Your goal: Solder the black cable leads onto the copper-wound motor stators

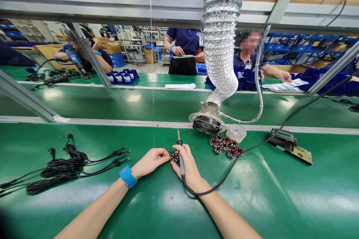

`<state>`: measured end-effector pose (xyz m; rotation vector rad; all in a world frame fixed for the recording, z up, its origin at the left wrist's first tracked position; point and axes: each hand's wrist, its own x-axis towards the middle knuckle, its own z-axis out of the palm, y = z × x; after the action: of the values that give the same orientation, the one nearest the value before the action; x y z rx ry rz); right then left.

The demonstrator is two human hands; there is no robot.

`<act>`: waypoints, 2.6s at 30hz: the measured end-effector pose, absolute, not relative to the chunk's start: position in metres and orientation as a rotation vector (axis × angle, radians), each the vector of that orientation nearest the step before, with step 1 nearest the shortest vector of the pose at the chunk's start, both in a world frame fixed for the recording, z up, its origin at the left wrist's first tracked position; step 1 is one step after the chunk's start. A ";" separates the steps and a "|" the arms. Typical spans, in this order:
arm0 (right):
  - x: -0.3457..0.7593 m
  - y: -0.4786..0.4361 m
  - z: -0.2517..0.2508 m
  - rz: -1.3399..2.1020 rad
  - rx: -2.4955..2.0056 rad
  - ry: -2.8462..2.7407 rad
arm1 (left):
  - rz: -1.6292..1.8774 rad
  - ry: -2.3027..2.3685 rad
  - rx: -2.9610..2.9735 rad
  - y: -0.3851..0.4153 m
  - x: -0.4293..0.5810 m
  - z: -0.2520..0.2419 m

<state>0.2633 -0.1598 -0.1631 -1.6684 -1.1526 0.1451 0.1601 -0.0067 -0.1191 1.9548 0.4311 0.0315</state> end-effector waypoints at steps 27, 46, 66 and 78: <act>0.262 -0.162 -0.160 0.146 -1.720 -1.178 | 0.305 0.589 1.910 -0.007 0.165 -0.120; 0.262 -0.161 -0.162 0.151 -1.731 -1.139 | 0.204 0.531 1.928 -0.011 0.165 -0.119; 0.274 -0.159 -0.181 -0.077 -1.755 -1.161 | 0.222 0.538 1.739 -0.018 0.158 -0.100; 0.295 -0.143 -0.232 -0.154 -1.681 -1.017 | -0.008 1.218 2.852 0.075 0.056 -0.067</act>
<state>0.2947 -0.1425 -0.2316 -1.6809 -1.0172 -0.1537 0.0562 0.0752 -0.0672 2.8519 1.2179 -0.0083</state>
